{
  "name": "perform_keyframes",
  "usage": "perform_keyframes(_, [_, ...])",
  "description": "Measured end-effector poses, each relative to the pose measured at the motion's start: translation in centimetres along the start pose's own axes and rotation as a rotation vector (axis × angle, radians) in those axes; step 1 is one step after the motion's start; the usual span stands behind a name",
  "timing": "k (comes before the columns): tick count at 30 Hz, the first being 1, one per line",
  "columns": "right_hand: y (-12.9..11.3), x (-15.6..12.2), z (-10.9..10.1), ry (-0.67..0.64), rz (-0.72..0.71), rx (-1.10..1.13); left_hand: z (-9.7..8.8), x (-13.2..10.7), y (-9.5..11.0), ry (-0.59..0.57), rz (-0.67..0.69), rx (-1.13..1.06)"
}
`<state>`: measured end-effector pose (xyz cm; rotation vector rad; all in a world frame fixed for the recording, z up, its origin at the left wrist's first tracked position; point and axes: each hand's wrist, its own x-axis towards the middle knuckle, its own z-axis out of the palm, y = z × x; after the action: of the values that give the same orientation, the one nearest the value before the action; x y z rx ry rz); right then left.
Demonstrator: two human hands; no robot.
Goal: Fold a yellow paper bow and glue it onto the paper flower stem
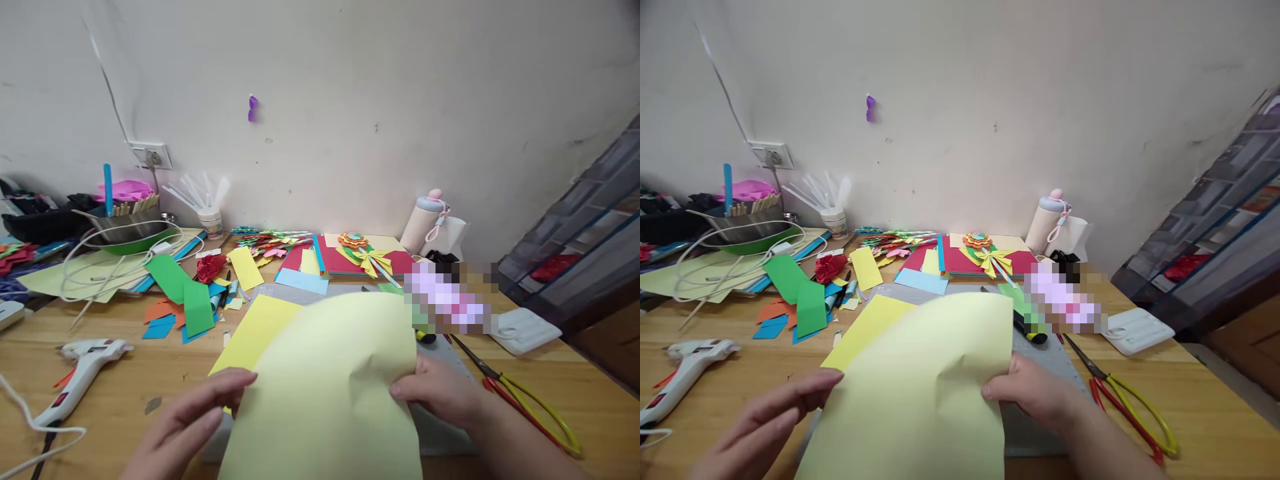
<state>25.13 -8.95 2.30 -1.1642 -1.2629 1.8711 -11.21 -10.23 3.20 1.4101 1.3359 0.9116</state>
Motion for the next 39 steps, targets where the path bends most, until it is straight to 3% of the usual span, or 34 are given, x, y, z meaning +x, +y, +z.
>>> perform_keyframes(4, [-1.6,2.8,0.1,0.044,0.164,-0.154,0.9,5.0,1.5,-0.117,-0.070,-0.002])
perform_keyframes(6, [-1.4,4.1,0.7,0.145,0.131,-0.157,1.8,7.6,1.8,-0.124,-0.077,0.024])
perform_keyframes(11, [0.8,6.0,1.6,0.411,-0.031,-0.131,2.6,11.4,-0.1,0.095,-0.003,0.314])
perform_keyframes(16, [1.9,6.1,1.5,0.454,-0.164,-0.213,2.1,11.6,-1.9,0.050,0.038,0.316])
perform_keyframes(22, [1.2,5.9,0.6,0.473,-0.215,-0.214,2.2,11.4,-1.2,-0.127,0.145,0.218])
perform_keyframes(25, [0.3,5.0,-0.8,0.518,-0.193,-0.283,1.4,11.7,-0.8,0.016,0.176,0.428])
perform_keyframes(28, [-0.4,3.7,-2.6,0.498,-0.107,-0.336,0.2,11.9,-0.7,0.199,0.057,0.664])
perform_keyframes(33, [-1.0,2.4,-4.5,0.347,0.014,-0.379,0.3,11.3,-0.9,0.172,0.014,0.854])
perform_keyframes(36, [-1.2,2.0,-4.7,0.285,0.023,-0.397,1.0,10.9,-0.9,0.159,-0.018,1.007])
perform_keyframes(39, [-1.3,1.6,-4.6,0.205,0.049,-0.459,1.4,10.8,-0.8,0.132,-0.073,1.018])
